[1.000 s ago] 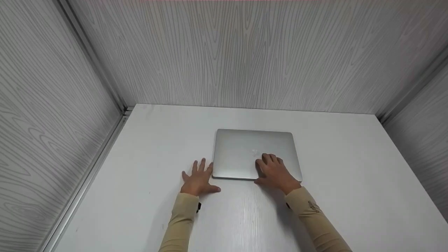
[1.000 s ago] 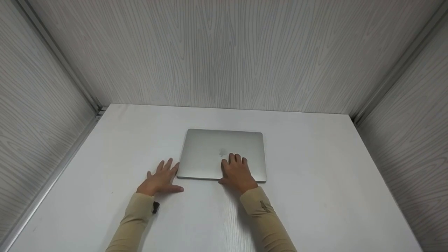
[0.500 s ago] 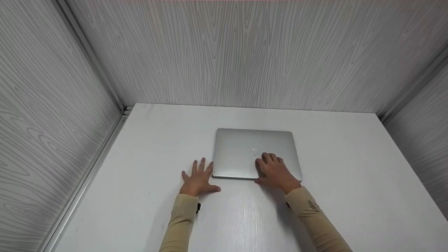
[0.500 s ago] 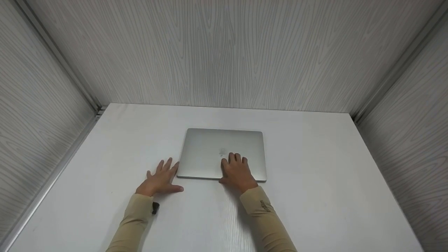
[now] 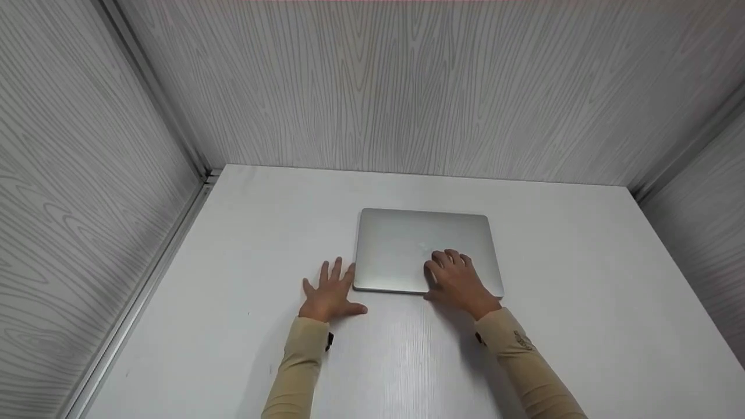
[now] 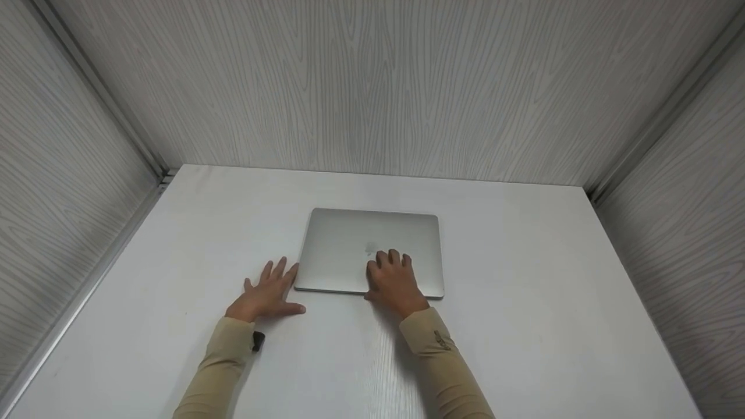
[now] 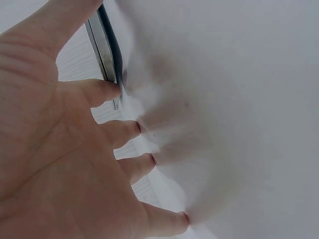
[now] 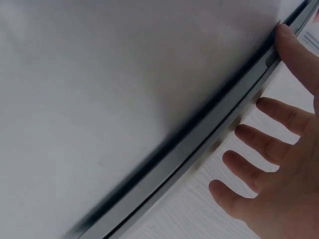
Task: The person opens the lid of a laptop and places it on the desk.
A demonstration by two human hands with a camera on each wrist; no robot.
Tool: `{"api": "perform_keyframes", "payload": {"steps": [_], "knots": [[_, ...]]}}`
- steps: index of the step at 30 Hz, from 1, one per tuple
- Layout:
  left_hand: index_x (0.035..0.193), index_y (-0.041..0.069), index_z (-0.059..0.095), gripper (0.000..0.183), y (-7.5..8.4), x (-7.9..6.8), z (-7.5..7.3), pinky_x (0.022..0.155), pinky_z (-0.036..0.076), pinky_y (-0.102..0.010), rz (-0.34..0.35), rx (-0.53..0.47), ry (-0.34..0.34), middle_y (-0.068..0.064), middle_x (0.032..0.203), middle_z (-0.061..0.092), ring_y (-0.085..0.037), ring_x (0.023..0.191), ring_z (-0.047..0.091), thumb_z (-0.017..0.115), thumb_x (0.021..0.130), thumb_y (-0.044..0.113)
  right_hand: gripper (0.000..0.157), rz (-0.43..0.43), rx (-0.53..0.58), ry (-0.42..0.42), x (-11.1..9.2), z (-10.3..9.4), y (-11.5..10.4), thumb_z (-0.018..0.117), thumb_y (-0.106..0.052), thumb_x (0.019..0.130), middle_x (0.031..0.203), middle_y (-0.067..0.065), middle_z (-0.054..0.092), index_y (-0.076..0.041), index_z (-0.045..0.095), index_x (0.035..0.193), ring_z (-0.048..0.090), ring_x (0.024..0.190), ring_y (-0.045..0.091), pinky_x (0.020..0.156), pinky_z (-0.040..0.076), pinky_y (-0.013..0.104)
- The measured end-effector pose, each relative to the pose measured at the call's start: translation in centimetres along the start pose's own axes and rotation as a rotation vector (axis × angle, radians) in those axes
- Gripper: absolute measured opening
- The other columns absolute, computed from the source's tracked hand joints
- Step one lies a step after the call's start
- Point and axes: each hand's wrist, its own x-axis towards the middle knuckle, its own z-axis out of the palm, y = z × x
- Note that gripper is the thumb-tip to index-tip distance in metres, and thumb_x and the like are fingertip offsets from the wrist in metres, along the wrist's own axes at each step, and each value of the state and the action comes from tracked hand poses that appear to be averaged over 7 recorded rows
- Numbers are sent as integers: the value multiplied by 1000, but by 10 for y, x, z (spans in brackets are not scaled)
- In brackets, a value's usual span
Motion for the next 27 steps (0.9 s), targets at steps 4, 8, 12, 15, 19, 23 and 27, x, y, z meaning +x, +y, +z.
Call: {"api": "perform_keyframes", "payload": {"steps": [4,8,12,15,19,23,27], "knots": [[161,9,26,99,1,0,-2,109,4,-78,0,-2,1,-18,168,6,-43,153,-1,81,86,43,61,-3,-10,0,3,-2,0,93,-36,73,124,20,58,-5,63,116,55,117,47,91,48,63],[161,9,28,99,0,0,-1,109,4,-78,1,-14,17,-19,168,7,-44,152,0,82,85,41,60,-18,-5,0,4,-2,0,93,-36,73,124,18,58,-6,64,117,55,117,46,91,48,63],[161,8,27,99,-1,-1,1,109,3,-78,1,-27,19,-19,168,8,-44,152,0,82,85,40,60,-17,10,-6,4,-3,-1,92,-35,74,125,17,59,-5,64,117,55,117,45,90,48,64],[161,9,26,98,0,-1,3,109,4,-78,-8,-19,15,-18,168,8,-43,153,1,81,86,41,58,3,43,-29,3,-6,-3,91,-33,76,126,17,60,-3,65,119,56,117,43,87,50,63],[161,9,26,93,2,-6,6,108,10,-79,-22,36,27,-18,168,12,-44,152,5,76,91,44,55,-19,30,-15,2,-6,-4,89,-32,78,124,16,62,-1,66,117,59,113,40,78,56,57],[159,6,31,83,7,-18,12,104,19,-80,-23,134,62,-19,166,18,-46,151,13,66,96,47,54,-72,-37,43,0,-3,-4,90,-32,77,120,16,64,0,67,114,62,108,38,73,58,52],[157,5,35,79,16,-32,18,103,25,-79,-26,186,77,-20,165,21,-47,149,17,65,97,47,51,-103,-42,62,-1,-3,-3,90,-29,78,118,17,65,0,67,113,62,106,38,73,59,50]]}}
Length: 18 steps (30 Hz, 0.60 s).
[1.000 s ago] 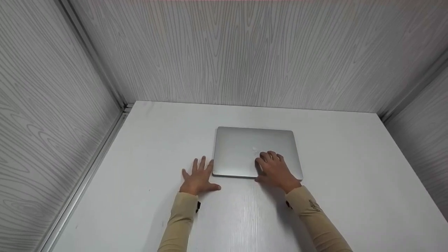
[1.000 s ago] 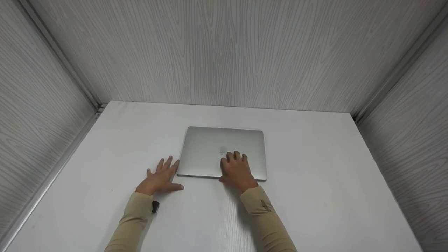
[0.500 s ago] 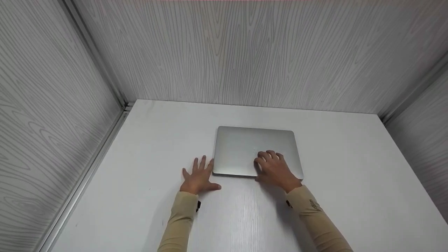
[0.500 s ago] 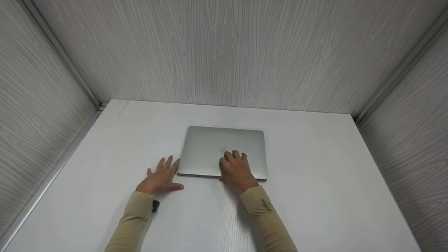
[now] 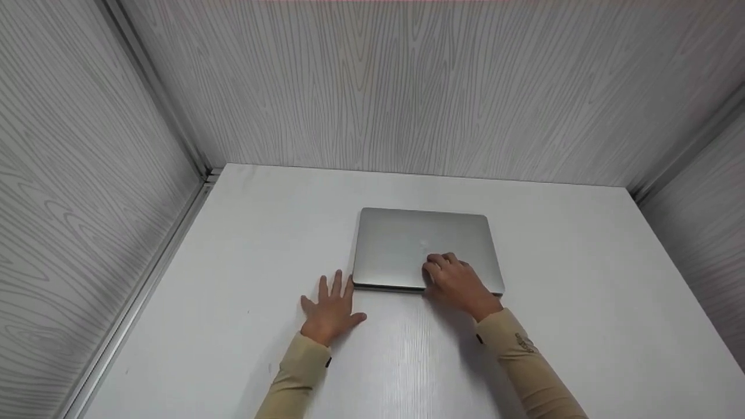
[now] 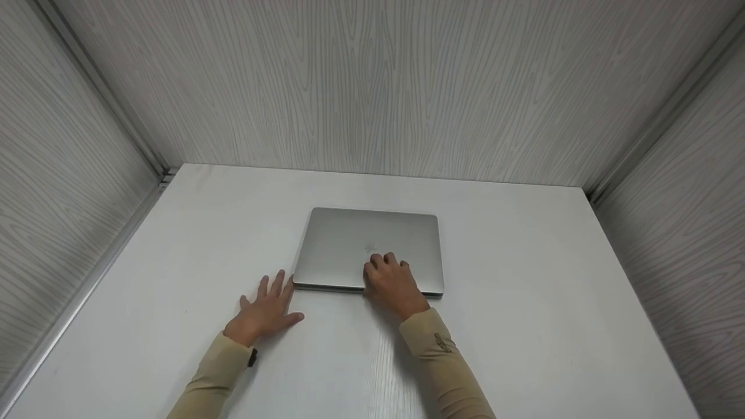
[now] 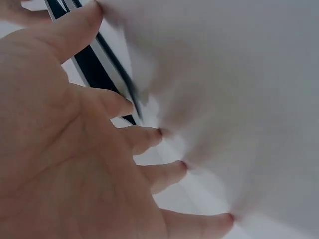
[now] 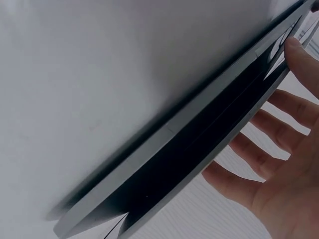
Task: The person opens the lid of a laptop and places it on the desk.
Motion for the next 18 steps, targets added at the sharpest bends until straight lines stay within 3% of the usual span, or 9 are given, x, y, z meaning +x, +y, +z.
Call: {"api": "perform_keyframes", "payload": {"steps": [5,10,18], "knots": [[155,7,41,79,19,-17,4,103,29,-77,60,69,2,-20,163,26,-45,148,23,70,93,46,42,4,29,-23,0,-2,-1,87,-19,82,118,16,65,0,67,114,62,106,38,76,58,50],[150,11,49,74,38,-29,11,106,30,-70,175,178,65,-17,159,35,-40,146,31,73,91,47,37,13,36,-36,0,-4,-2,83,-11,86,122,17,65,0,67,117,62,109,38,79,58,51],[150,18,51,72,51,-29,13,108,34,-64,250,302,110,-13,159,37,-39,145,33,71,90,52,30,7,19,-7,1,-3,-2,79,-3,88,120,16,66,-1,68,116,64,108,36,80,59,48]]}}
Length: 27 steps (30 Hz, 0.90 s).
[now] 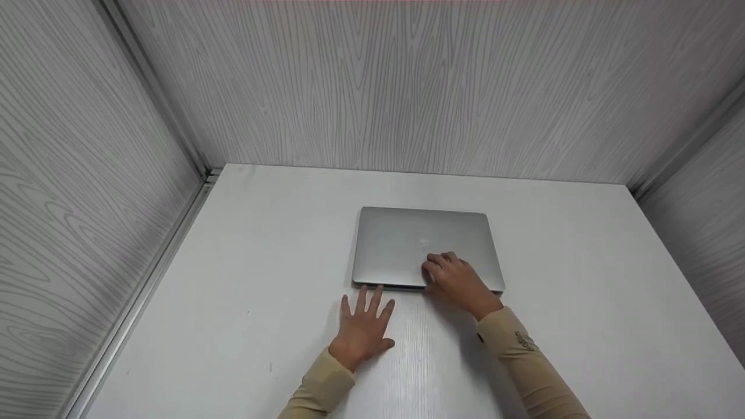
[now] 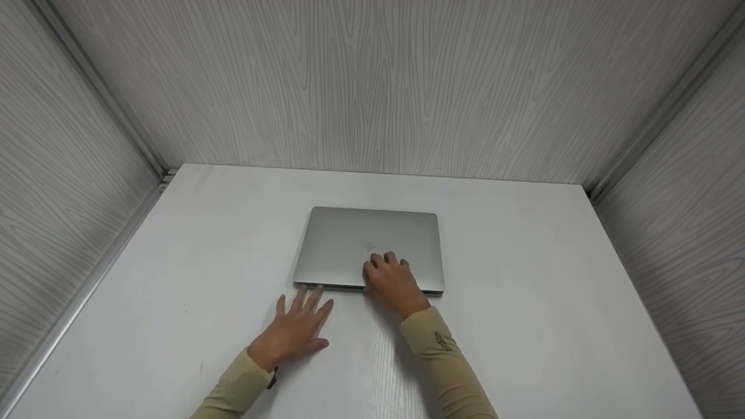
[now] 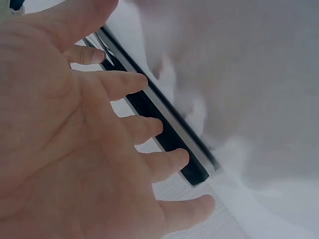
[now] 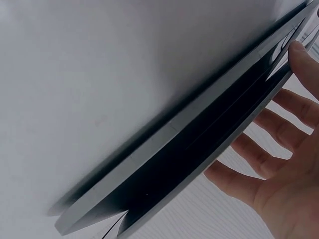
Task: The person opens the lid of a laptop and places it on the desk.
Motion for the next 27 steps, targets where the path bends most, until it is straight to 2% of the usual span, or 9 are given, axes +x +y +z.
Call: {"api": "perform_keyframes", "payload": {"steps": [4,7,14,22,27], "knots": [[148,18,53,70,1,1,3,107,34,-65,18,-6,-1,-16,157,40,-40,145,34,70,90,53,28,-8,-9,-1,-2,2,-1,76,1,89,120,16,66,0,68,115,64,107,37,78,59,48],[148,16,53,70,1,2,4,106,34,-66,19,-48,-8,-18,157,39,-41,145,33,69,91,53,27,-6,2,-6,-2,3,-1,75,2,89,121,17,66,0,68,115,64,107,38,77,59,49],[150,12,49,83,2,7,6,102,35,-71,1,-176,-56,-22,161,30,-44,148,24,75,86,57,38,-24,-9,24,0,3,1,86,-13,81,118,17,65,0,68,111,64,104,40,72,59,49],[150,11,50,87,4,9,6,101,37,-71,-17,-172,-74,-22,160,31,-44,148,25,78,82,58,31,-148,-172,101,-3,6,3,87,-18,82,104,10,68,-3,71,103,65,89,27,60,58,38],[150,12,50,87,5,9,4,101,37,-71,-17,-177,-77,-22,160,31,-44,148,25,79,82,58,22,-245,-246,120,-6,6,8,80,-13,88,101,8,67,-4,67,103,64,89,24,66,58,37]]}}
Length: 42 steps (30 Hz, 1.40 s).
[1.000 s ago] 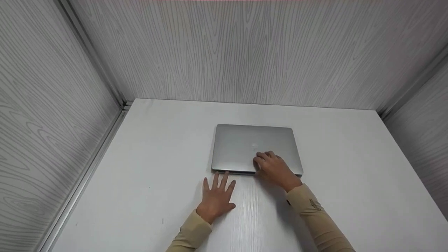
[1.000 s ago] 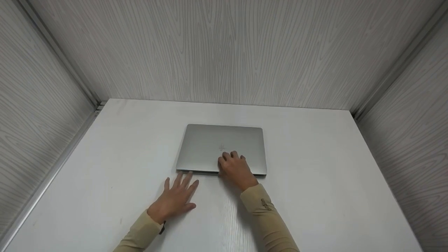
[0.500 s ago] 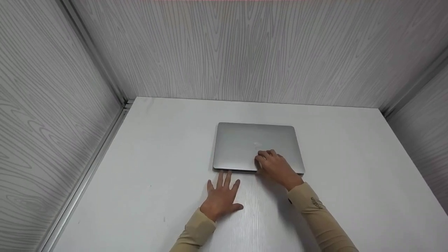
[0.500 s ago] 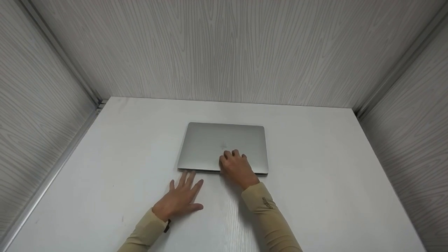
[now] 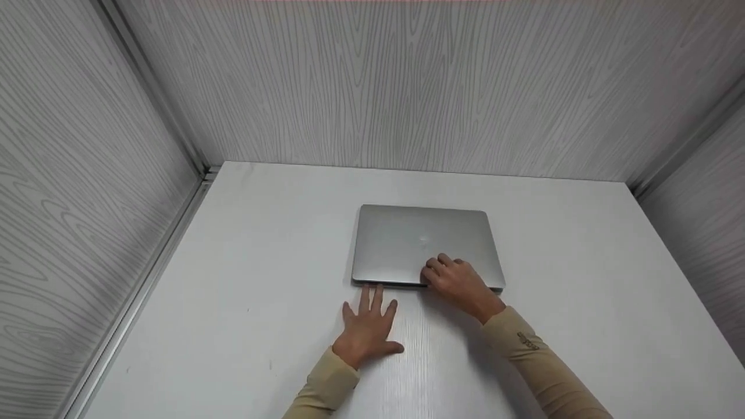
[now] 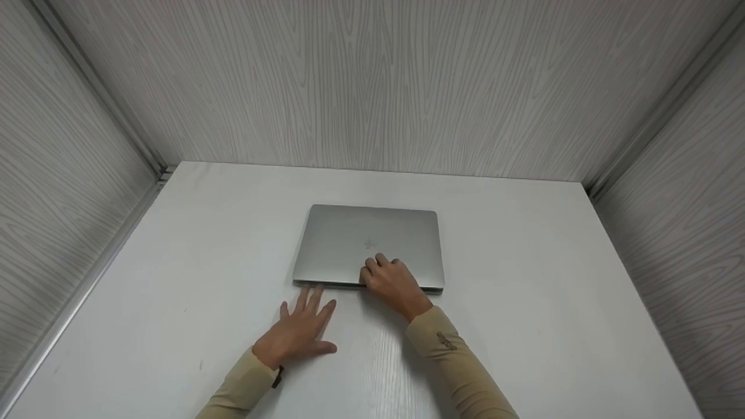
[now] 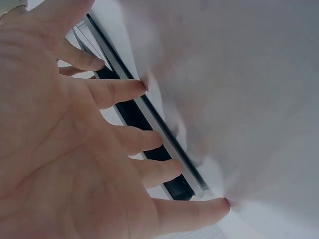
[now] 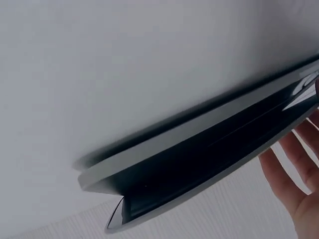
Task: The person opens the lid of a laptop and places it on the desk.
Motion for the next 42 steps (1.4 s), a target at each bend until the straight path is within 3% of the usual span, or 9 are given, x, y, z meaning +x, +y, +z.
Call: {"api": "perform_keyframes", "payload": {"steps": [4,8,13,16,20,25,38,40,42], "knots": [[149,11,51,87,1,0,-1,100,37,-72,18,-8,5,-22,160,32,-45,147,26,80,81,56,23,-47,-58,-10,-11,-1,4,76,-1,88,103,9,63,-4,62,106,63,91,25,71,57,39],[148,10,52,87,-2,0,-1,99,38,-71,23,-8,21,-23,158,34,-45,146,28,82,79,55,23,-70,-50,16,-23,-4,12,78,3,84,100,11,61,-1,62,101,61,85,26,65,56,37],[147,10,53,87,-2,0,0,99,38,-72,20,-16,23,-24,158,34,-46,146,28,83,79,54,3,-92,-13,81,-40,-6,23,64,5,94,93,13,59,2,63,95,60,78,25,55,54,32],[148,9,52,88,-2,-1,0,100,38,-73,29,-28,15,-24,159,33,-47,146,26,82,80,54,32,-99,-22,103,-47,-9,28,36,1,109,92,13,59,2,64,93,60,77,25,51,53,30],[148,9,51,88,-2,-1,1,100,37,-73,35,-45,7,-24,159,31,-47,147,25,82,80,54,58,-109,-37,103,-57,-12,34,11,-7,111,91,13,60,3,65,91,60,77,24,50,51,28],[148,9,52,88,-3,-2,0,100,37,-73,29,-40,14,-24,159,32,-47,146,26,83,79,54,52,-100,-11,92,-68,-13,41,17,-6,112,92,14,60,4,65,92,60,77,25,50,52,29],[148,8,51,88,-4,-2,0,100,35,-75,31,-73,8,-25,159,31,-48,147,24,84,79,52,59,-47,19,72,-95,-21,53,10,-9,111,87,16,59,7,63,91,61,74,27,52,54,31],[148,8,51,88,-4,-1,-1,101,35,-74,28,-72,8,-25,159,31,-48,147,24,84,79,52,40,-40,25,53,-100,-22,55,28,-1,111,88,17,60,9,63,92,61,75,27,53,55,31],[148,9,51,88,-4,-1,-1,101,35,-74,23,-68,6,-25,159,32,-47,147,25,84,79,52,14,-31,27,33,-102,-23,56,53,8,101,88,18,61,10,63,93,62,75,28,55,56,32]]}}
